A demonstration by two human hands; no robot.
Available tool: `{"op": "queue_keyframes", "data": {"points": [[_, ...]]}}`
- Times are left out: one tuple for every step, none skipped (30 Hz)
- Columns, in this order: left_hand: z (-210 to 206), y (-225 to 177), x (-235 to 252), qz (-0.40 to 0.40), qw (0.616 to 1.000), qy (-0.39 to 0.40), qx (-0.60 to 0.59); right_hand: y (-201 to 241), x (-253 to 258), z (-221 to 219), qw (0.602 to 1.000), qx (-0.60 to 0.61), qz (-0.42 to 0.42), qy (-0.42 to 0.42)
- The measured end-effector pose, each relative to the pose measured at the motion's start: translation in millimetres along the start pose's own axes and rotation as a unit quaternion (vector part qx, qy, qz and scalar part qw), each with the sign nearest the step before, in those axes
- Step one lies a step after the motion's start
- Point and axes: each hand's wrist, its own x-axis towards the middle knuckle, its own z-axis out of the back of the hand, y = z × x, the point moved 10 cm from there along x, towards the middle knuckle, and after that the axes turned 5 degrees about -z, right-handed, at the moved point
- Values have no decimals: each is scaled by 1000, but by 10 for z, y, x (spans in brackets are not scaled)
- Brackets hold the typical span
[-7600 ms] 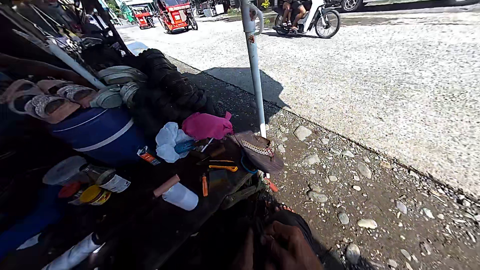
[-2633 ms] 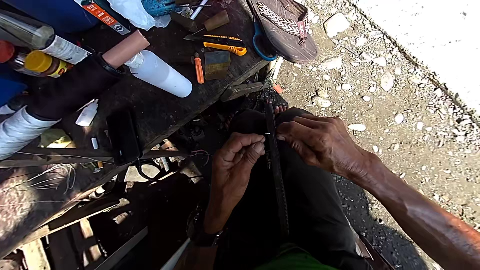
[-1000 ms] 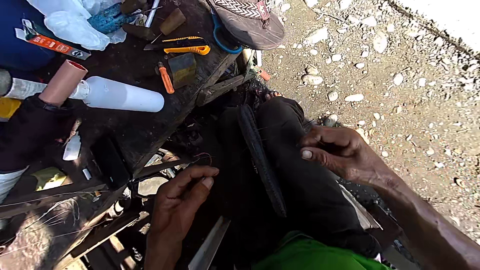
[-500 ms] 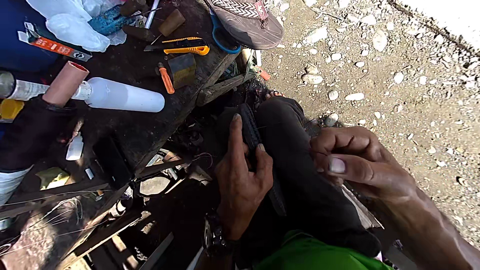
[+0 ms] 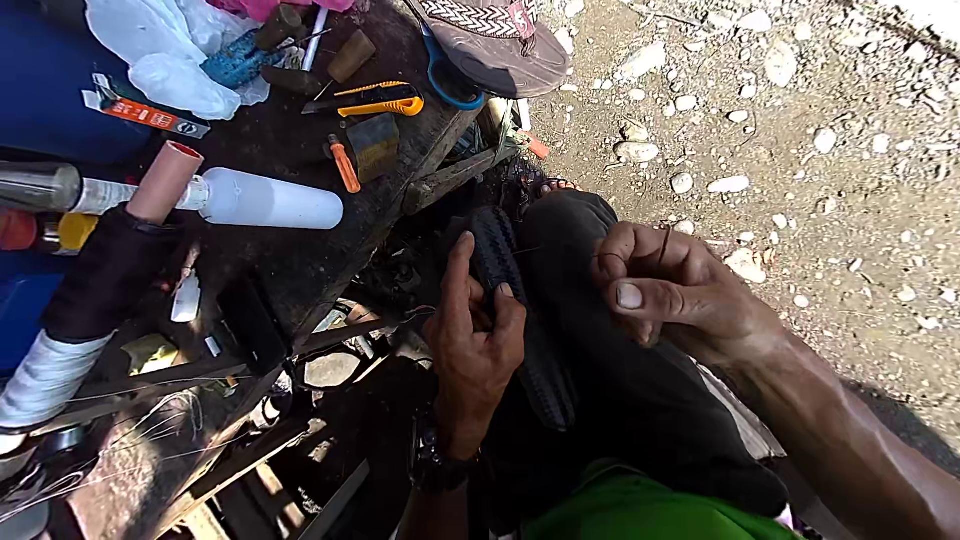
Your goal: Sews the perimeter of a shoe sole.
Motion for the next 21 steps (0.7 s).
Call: {"op": "queue_keyframes", "data": {"points": [[7,17,8,4,1000,3,-3,-15,14,2,1000,-24,-8,4],[12,31,15,6,1000,4,-7,-22,16,-4,999,-45,-13,13],[13,43,22,9,1000,7,-11,-21,14,-16,998,-59,-14,21],[12,56,27,14,1000,10,-16,-20,10,-37,997,-68,-14,29],[13,68,30,18,1000,11,-20,-20,5,-67,997,-73,-12,37],[13,77,33,22,999,13,-24,-18,5,-100,996,-80,-8,43],[14,84,36,24,999,13,-29,-14,9,-136,995,-89,-1,50],[19,89,38,24,999,12,-33,-14,15,-171,993,-105,6,56],[26,98,38,24,999,11,-38,-16,22,-203,989,-134,12,60],[34,114,32,25,999,10,-43,-13,27,-235,982,-177,22,59],[44,134,26,26,999,8,-46,-8,28,-265,970,-233,35,55],[51,157,20,28,998,7,-47,-5,25,-288,950,-304,48,47],[54,179,16,31,998,7,-48,-7,17,-298,919,-388,58,32],[57,193,16,33,998,6,-48,-6,4,-295,876,-478,63,10],[59,199,17,34,998,5,-49,2,-13,-294,828,-556,70,-11],[60,205,15,35,998,6,-51,13,-31,-299,783,-616,77,-28],[57,209,14,38,998,7,-52,23,-43,-306,749,-657,80,-38],[52,213,12,40,998,8,-52,31,-46,-310,735,-673,79,-42],[48,216,10,42,998,10,-50,37,-43,-312,747,-659,75,-39],[44,223,12,44,998,11,-51,49,-28,-321,790,-608,74,-27],[39,227,13,46,997,13,-56,62,-3,-347,860,-505,75,0]]}}
